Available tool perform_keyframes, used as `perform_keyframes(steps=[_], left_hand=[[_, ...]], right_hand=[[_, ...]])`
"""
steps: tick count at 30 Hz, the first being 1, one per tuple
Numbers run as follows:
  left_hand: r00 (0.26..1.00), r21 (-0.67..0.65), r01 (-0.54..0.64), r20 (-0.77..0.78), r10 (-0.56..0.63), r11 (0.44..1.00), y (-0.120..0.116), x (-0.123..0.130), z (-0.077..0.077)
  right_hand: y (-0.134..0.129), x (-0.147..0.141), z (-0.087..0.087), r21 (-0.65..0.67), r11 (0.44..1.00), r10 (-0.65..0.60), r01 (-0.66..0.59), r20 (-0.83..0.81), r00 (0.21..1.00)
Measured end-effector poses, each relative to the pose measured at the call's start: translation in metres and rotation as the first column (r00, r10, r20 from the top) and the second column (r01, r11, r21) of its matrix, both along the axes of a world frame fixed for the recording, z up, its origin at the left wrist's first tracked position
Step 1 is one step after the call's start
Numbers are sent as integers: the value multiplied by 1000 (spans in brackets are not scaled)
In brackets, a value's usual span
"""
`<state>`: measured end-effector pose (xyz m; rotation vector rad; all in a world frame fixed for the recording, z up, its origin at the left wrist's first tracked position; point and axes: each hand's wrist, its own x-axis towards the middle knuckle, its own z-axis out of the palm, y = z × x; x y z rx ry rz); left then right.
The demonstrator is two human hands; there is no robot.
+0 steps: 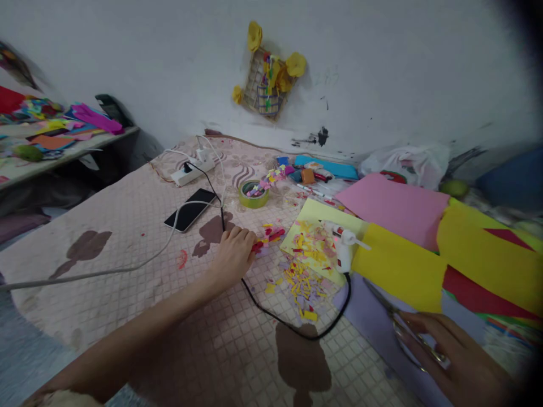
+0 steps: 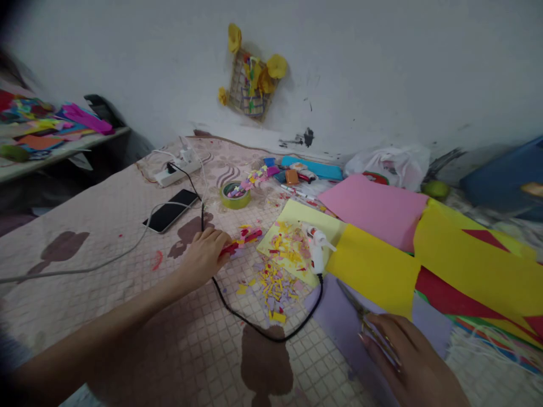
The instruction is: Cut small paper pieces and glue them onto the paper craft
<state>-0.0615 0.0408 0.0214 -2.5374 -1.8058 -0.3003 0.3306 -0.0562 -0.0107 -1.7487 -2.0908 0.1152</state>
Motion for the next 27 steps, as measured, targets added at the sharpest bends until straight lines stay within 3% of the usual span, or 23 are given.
perform_keyframes(steps=[3, 5, 9, 12, 15, 18, 23, 27], left_hand=[[1000, -11, -16, -10, 16, 1000, 4, 2, -3], [999, -16, -27, 19, 28, 999, 8, 1, -2], [972, -84, -58, 223, 76, 995, 14, -10, 7], [833, -235, 12, 540, 120, 972, 17, -23, 13], [673, -377, 96, 706, 219, 921, 19, -35, 14], [607, -404, 96, 748, 268, 910, 18, -41, 11], [568, -430, 79, 761, 314, 900, 14, -43, 12], [536, -454, 124, 779, 325, 882, 12, -42, 15]], right_hand=[[-1, -3, 0, -86, 992, 92, -90, 15, 996], [0, -4, 1, -77, 993, 94, -92, 22, 995], [2, -7, 1, -67, 991, 119, -117, 26, 993], [4, -12, 1, -52, 990, 136, -134, 36, 990], [8, -20, 3, -39, 988, 148, -147, 21, 989], [12, -29, 8, -44, 986, 159, -160, -10, 987], [18, -44, 19, -89, 985, 143, -148, -56, 988], [26, -70, 31, -160, 977, 105, -141, -211, 972]])
